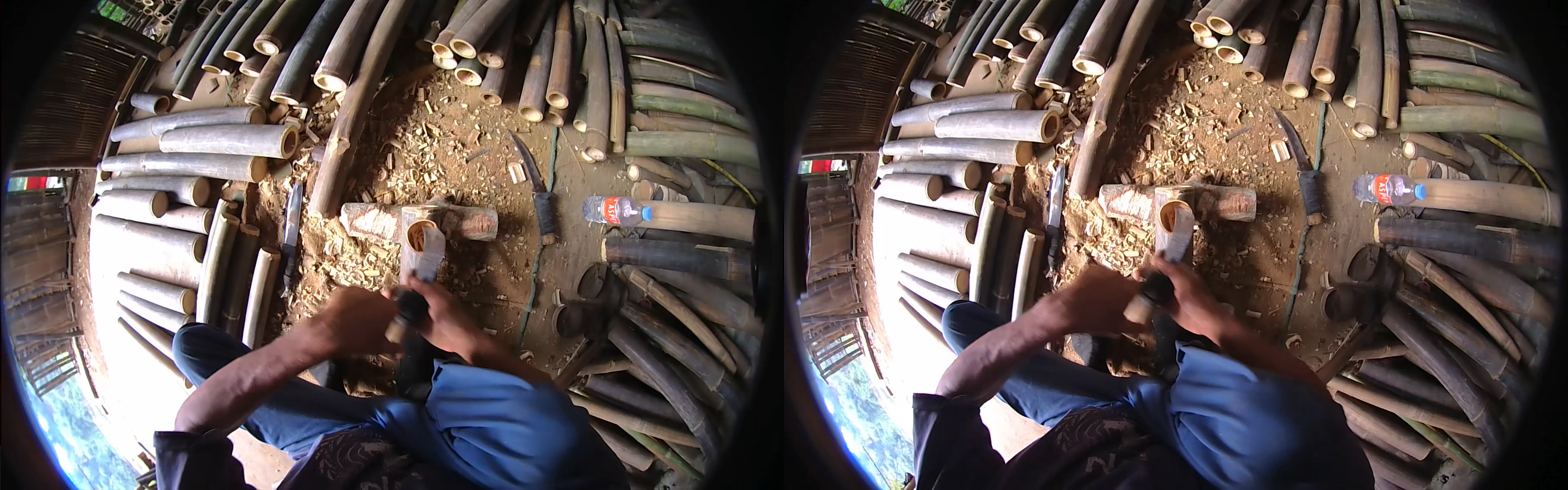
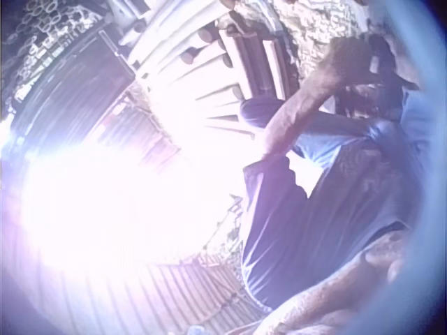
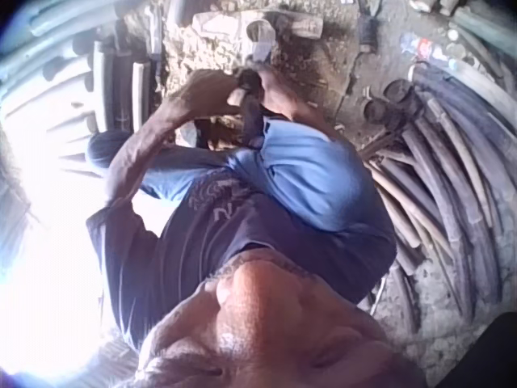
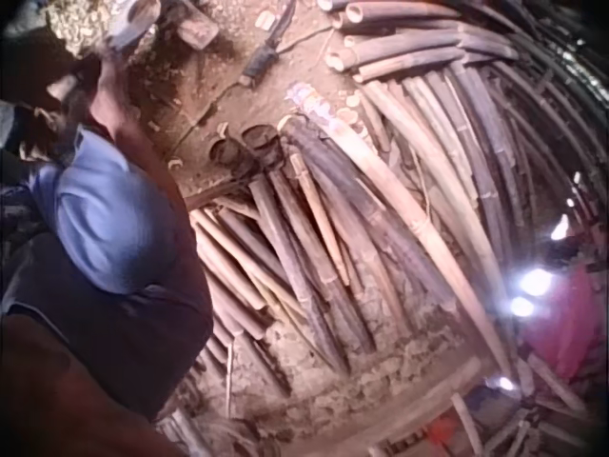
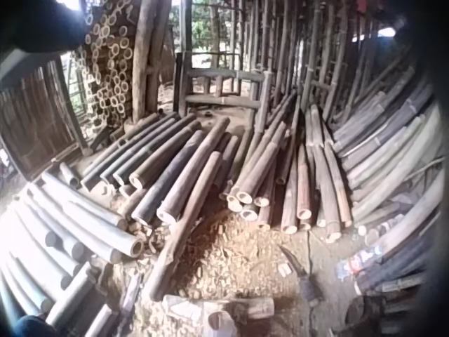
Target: The person carves a bamboo pole using a curved blade, shaving off material and shaping the end of the pole while seated on a stool among other bamboo pieces.
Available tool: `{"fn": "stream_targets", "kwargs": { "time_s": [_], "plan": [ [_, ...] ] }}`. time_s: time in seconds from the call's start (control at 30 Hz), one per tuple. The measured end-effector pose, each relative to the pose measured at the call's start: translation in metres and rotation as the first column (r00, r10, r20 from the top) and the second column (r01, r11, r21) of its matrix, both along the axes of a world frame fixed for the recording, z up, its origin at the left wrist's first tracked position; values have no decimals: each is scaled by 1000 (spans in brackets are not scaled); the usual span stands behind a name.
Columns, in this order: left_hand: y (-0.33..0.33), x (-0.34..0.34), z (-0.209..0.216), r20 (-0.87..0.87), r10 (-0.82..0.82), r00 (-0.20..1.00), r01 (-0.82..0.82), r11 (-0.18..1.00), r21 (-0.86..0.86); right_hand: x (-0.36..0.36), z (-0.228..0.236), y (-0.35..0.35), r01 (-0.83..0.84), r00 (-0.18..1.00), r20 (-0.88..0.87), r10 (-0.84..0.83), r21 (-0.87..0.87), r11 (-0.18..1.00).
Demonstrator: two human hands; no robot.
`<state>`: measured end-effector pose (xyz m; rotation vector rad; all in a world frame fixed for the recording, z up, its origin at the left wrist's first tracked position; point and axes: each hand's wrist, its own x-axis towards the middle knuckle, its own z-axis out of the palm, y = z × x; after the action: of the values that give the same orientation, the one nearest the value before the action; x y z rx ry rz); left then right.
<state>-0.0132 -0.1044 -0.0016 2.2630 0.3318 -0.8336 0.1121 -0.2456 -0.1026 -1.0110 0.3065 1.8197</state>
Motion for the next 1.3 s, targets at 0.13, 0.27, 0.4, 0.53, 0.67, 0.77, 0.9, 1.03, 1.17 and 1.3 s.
{"fn": "stream_targets", "kwargs": {
  "time_s": [0.13,0.27,0.4,0.53,0.67,0.77,0.9,1.03,1.17,1.3],
  "plan": [
    [-48,56,-22,598,-123,792,73,992,106,66,-37,-45,-428,688,676,264,85,900],
    [-47,136,-66,448,-162,879,106,983,147,115,-71,-45,-473,247,858,450,-298,829],
    [-19,155,-75,371,158,915,-108,983,-151,140,-31,-3,-517,-184,868,462,-485,705],
    [-12,140,-90,611,443,657,-405,890,-209,149,12,53,-638,-563,800,208,-580,507],
    [-15,132,-85,674,682,284,-657,651,-382,161,35,110,-719,-690,692,-213,-620,314],
    [-14,130,-114,802,572,-175,-748,452,-485,140,18,141,-641,-727,526,-441,-750,162],
    [-15,118,-106,685,729,4,-728,472,-498,134,16,133,-637,-771,591,-238,-708,304],
    [-19,153,-82,391,319,863,-254,945,-208,164,-40,16,-474,152,901,405,-293,830],
    [-18,156,-72,409,278,869,-187,950,-249,173,-53,-1,-260,397,838,374,-287,922],
    [0,135,-79,535,598,597,-483,800,-356,142,32,80,-560,-433,779,455,-627,541]
  ]
}}
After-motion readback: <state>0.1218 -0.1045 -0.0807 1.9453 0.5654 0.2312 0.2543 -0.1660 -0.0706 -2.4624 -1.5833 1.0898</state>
